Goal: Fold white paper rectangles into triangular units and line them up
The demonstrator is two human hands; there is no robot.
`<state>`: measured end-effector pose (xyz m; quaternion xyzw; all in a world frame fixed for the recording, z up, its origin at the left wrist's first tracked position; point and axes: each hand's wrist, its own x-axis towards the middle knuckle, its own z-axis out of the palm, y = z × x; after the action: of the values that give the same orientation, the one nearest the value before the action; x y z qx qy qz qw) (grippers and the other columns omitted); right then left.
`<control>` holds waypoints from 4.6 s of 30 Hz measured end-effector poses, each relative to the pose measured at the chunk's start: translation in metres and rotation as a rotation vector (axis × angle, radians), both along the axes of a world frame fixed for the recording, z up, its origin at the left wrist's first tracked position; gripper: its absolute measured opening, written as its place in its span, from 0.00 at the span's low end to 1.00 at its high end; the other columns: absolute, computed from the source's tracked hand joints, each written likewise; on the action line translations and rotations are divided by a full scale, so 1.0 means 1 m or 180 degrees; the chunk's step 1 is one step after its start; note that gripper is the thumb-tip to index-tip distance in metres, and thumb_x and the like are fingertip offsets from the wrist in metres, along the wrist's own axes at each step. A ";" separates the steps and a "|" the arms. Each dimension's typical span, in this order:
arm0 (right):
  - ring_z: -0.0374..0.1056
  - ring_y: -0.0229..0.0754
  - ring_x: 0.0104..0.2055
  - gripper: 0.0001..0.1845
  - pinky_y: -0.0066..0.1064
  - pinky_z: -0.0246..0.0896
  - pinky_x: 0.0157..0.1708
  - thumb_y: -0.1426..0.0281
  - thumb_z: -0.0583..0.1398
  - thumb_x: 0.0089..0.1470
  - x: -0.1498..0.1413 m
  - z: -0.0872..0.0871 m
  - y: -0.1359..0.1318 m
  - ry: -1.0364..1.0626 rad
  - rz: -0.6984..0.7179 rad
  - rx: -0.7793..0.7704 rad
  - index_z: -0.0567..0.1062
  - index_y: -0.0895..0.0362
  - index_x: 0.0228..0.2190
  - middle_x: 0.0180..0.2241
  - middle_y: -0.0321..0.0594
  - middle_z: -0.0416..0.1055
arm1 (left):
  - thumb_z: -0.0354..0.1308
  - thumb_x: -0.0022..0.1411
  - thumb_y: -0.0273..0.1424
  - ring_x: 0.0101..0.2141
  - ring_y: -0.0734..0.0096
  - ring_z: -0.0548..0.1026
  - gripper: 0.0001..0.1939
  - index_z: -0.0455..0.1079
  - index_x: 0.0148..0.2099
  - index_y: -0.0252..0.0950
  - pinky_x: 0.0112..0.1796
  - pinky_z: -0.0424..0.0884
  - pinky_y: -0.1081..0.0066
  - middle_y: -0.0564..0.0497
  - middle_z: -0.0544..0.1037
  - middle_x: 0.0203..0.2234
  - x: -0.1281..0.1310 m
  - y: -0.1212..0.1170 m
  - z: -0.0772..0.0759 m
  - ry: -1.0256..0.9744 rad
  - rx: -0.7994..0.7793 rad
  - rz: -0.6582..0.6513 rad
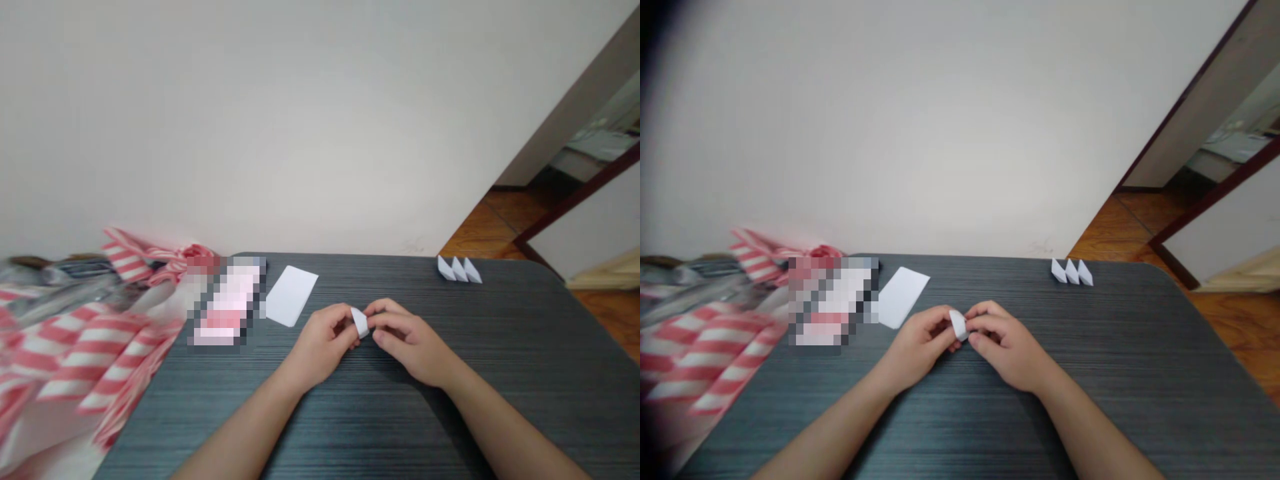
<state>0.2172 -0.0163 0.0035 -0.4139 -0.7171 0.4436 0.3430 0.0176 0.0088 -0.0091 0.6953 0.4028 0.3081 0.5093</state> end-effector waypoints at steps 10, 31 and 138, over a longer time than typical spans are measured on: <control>0.67 0.45 0.48 0.10 0.34 0.65 0.46 0.73 0.57 0.60 0.000 0.000 0.000 -0.0002 -0.0047 -0.0005 0.78 0.56 0.40 0.47 0.45 0.68 | 0.54 0.65 0.30 0.28 0.73 0.72 0.07 0.71 0.34 0.35 0.31 0.66 0.75 0.53 0.74 0.25 0.000 -0.001 0.001 -0.0016 -0.0051 0.0001; 0.67 0.45 0.49 0.09 0.36 0.64 0.47 0.72 0.58 0.60 0.001 -0.003 0.000 0.0118 -0.0132 0.0083 0.78 0.55 0.40 0.47 0.45 0.69 | 0.55 0.65 0.31 0.27 0.73 0.72 0.07 0.71 0.36 0.34 0.31 0.67 0.75 0.53 0.74 0.25 0.001 -0.001 0.003 -0.0177 -0.0193 0.0048; 0.71 0.45 0.29 0.16 0.31 0.54 0.26 0.65 0.54 0.64 0.089 0.000 0.037 -0.3362 -0.2796 0.0819 0.75 0.56 0.28 0.30 0.46 0.77 | 0.52 0.65 0.41 0.23 0.72 0.71 0.14 0.69 0.42 0.36 0.24 0.69 0.74 0.53 0.74 0.25 0.009 0.001 0.008 0.0041 -0.0389 0.0458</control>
<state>0.3058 0.0203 0.0036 -0.7818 -0.6011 -0.0853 0.1423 0.0265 0.0095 -0.0013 0.6342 0.4730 0.3143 0.5247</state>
